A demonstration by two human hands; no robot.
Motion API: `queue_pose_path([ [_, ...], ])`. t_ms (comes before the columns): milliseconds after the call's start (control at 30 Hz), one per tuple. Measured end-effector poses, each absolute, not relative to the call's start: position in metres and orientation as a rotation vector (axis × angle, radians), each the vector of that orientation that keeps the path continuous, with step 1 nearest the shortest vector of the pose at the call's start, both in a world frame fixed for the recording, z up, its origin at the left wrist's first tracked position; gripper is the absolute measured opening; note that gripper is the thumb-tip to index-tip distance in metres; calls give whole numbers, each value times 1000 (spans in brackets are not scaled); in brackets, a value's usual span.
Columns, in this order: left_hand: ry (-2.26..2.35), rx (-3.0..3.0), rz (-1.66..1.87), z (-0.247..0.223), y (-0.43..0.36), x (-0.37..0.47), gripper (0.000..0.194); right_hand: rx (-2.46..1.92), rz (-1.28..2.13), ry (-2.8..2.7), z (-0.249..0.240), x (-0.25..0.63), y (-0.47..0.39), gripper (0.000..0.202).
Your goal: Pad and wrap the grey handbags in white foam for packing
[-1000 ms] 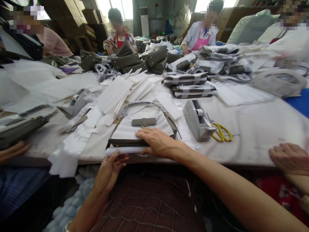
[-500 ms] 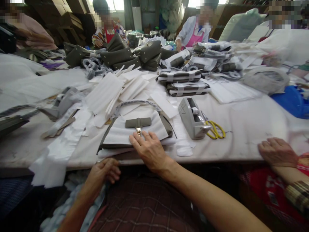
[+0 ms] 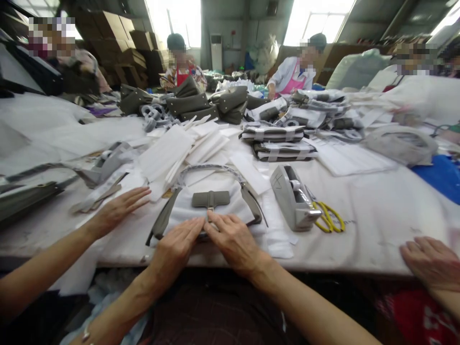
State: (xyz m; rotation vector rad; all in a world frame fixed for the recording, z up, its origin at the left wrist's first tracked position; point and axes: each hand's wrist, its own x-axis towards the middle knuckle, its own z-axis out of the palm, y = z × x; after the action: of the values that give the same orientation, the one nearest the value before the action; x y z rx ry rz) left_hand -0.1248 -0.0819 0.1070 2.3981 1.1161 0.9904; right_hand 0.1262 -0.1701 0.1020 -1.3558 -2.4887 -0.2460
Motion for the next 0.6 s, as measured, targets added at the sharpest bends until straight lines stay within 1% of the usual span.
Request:
queue_pose_path([
  [100, 1005, 2634, 1114, 108, -85, -132, 50, -1466, -329, -2490, 111, 141, -171, 38],
  [233, 956, 2761, 954, 79, -129, -91, 45, -1388, -325, -2605, 109, 158, -173, 37],
  [333, 968, 2992, 861, 63, -146, -70, 43, -1336, -342, -2543, 95, 162, -175, 36],
  [467, 960, 3226, 809, 68, -148, -63, 36, -1288, -441, -2406, 76, 161, -175, 34],
  [600, 1073, 3368, 555, 73, -155, -52, 39, -1277, -478, -2343, 67, 162, -175, 33],
])
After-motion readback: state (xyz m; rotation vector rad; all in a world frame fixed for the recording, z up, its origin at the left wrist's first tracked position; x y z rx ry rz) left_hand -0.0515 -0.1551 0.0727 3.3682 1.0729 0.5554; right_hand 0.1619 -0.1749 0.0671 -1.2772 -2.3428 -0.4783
